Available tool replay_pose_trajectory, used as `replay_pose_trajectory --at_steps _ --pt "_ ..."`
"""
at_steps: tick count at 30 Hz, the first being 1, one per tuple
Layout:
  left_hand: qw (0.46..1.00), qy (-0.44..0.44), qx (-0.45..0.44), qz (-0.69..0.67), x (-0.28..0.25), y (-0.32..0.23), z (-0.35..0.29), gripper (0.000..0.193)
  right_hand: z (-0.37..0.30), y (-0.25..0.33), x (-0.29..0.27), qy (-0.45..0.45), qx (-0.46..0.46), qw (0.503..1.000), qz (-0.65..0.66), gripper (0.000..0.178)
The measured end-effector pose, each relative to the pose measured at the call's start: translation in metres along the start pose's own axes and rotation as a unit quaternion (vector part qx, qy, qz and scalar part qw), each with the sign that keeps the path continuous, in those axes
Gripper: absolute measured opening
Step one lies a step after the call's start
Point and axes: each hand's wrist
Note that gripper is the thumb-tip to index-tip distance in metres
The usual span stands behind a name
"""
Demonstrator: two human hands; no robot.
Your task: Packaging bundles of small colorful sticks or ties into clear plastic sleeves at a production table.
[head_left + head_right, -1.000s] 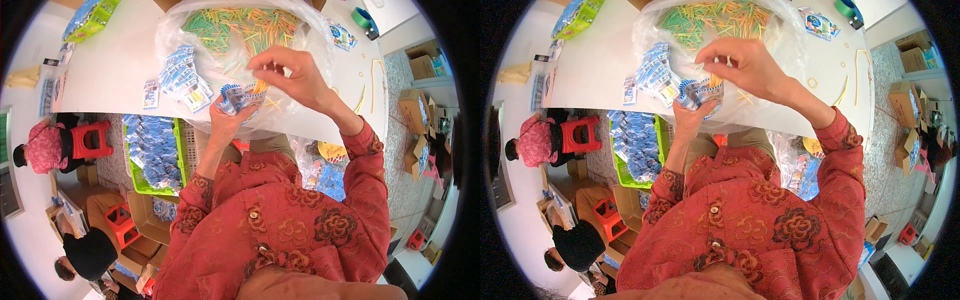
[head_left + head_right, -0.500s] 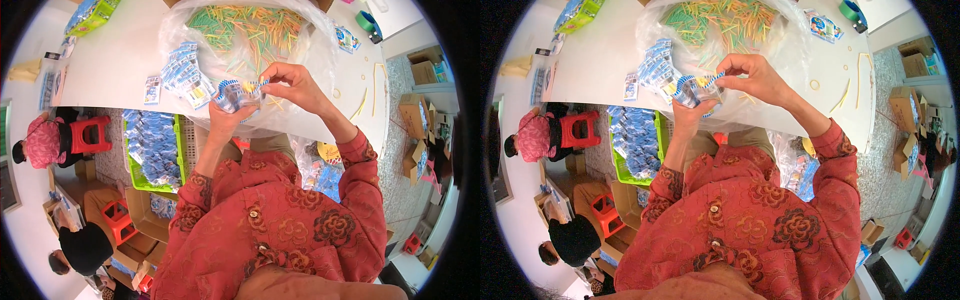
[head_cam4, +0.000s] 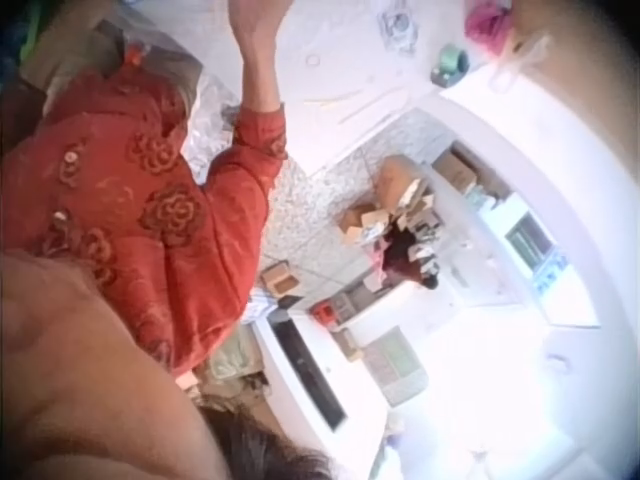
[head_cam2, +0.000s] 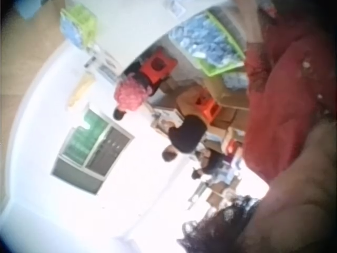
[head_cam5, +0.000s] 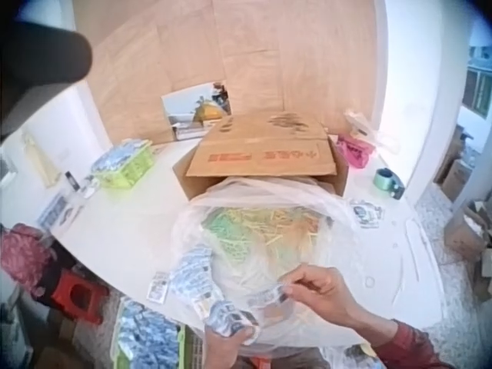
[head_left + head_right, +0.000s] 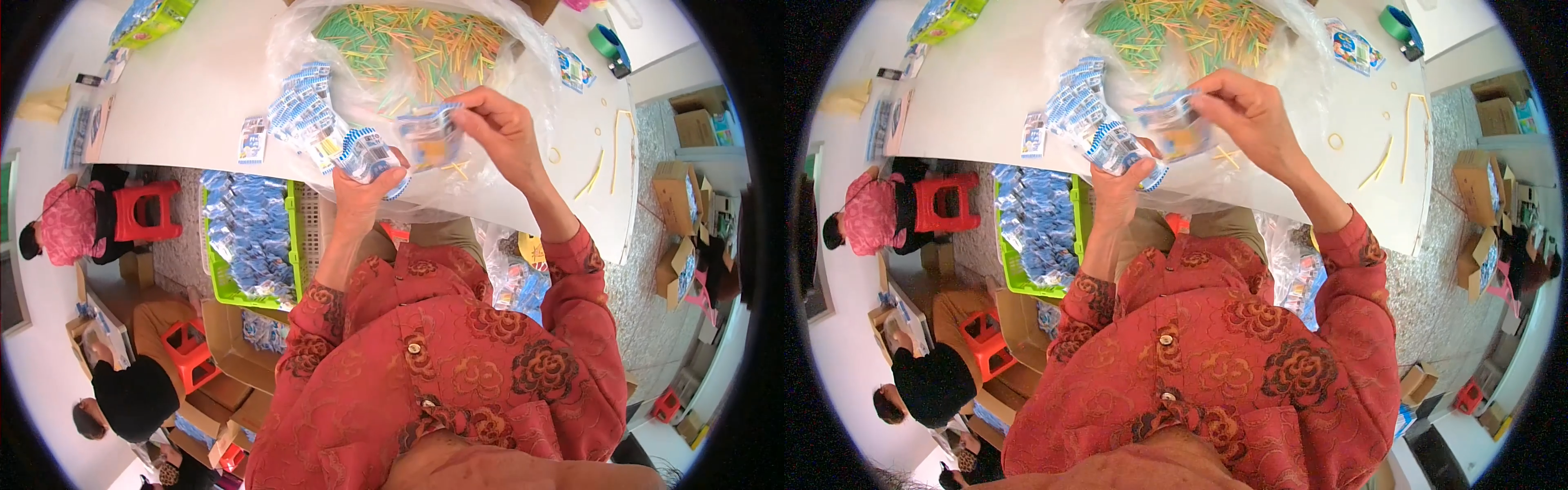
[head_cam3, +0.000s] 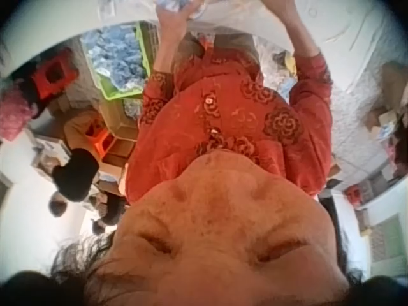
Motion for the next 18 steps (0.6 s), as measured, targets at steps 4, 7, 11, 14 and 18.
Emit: replay_pose_trajectory --at_steps 4,7,11,14,18 --pt "0.998 -0.007 -0.059 0.03 -0.017 0.0 -0.01 0.021 0.007 -0.035 -0.005 -0.014 0.038 0.996 -0.077 0.008" --pt "0.994 -0.047 -0.08 0.054 -0.036 0.004 -0.027 0.022 0.012 -0.067 0.004 0.002 0.061 0.994 -0.095 0.009" --pt "0.982 -0.116 -0.143 0.052 -0.061 -0.001 -0.054 0.022 0.03 -0.103 0.044 0.048 0.033 0.992 -0.11 0.01" --pt "0.979 -0.143 -0.148 0.007 -0.076 -0.001 -0.068 0.02 0.047 -0.145 0.067 0.062 0.043 0.995 -0.062 0.01" --pt "0.975 -0.147 -0.166 0.015 -0.086 -0.003 -0.076 0.021 0.068 -0.172 0.084 0.048 0.061 0.995 -0.058 0.012"
Point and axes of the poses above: each hand's wrist, its own z-axis towards the middle knuckle, its own x-axis out of the palm, y = z × x, and after that the axes turned 13 degrees about z, right-handed
